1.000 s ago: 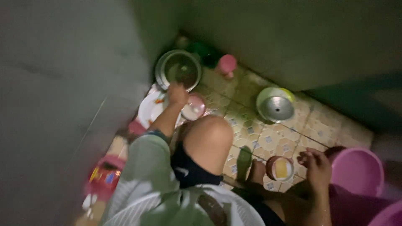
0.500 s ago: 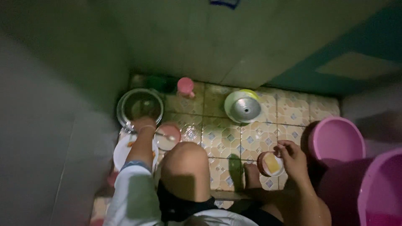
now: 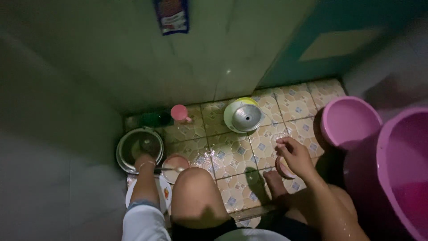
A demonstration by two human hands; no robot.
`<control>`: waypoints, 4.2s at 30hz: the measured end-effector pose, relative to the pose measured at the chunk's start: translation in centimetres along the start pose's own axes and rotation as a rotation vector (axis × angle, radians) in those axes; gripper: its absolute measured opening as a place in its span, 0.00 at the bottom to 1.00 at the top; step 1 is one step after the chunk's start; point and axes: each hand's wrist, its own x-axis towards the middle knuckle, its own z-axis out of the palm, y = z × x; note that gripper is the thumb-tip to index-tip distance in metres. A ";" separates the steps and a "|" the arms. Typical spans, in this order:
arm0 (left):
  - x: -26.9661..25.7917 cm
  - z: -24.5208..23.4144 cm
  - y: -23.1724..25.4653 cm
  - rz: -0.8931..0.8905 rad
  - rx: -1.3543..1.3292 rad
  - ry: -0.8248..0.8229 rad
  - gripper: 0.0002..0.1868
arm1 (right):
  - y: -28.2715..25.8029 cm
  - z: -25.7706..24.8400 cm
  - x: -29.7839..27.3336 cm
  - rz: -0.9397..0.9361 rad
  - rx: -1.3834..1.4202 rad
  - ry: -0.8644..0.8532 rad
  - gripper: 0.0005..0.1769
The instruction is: The recorder is washing kitchen items like a spoon, a lid, and a bowl on a floor using a sponge and soap.
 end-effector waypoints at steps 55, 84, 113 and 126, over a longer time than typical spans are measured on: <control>-22.2 -3.6 24.3 1.161 -1.359 0.014 0.09 | -1.8 4.0 -1.1 -0.037 0.217 -0.190 0.17; -22.6 8.8 27.3 0.681 -1.327 -0.291 0.10 | 2.3 4.5 3.1 0.255 0.456 0.080 0.10; -26.8 3.1 25.6 0.579 -1.608 -0.659 0.07 | -2.0 5.8 -0.7 0.165 0.563 -0.126 0.12; -24.2 5.7 26.3 0.626 -1.679 -0.953 0.02 | -2.4 7.7 -2.0 -0.038 0.149 -0.089 0.10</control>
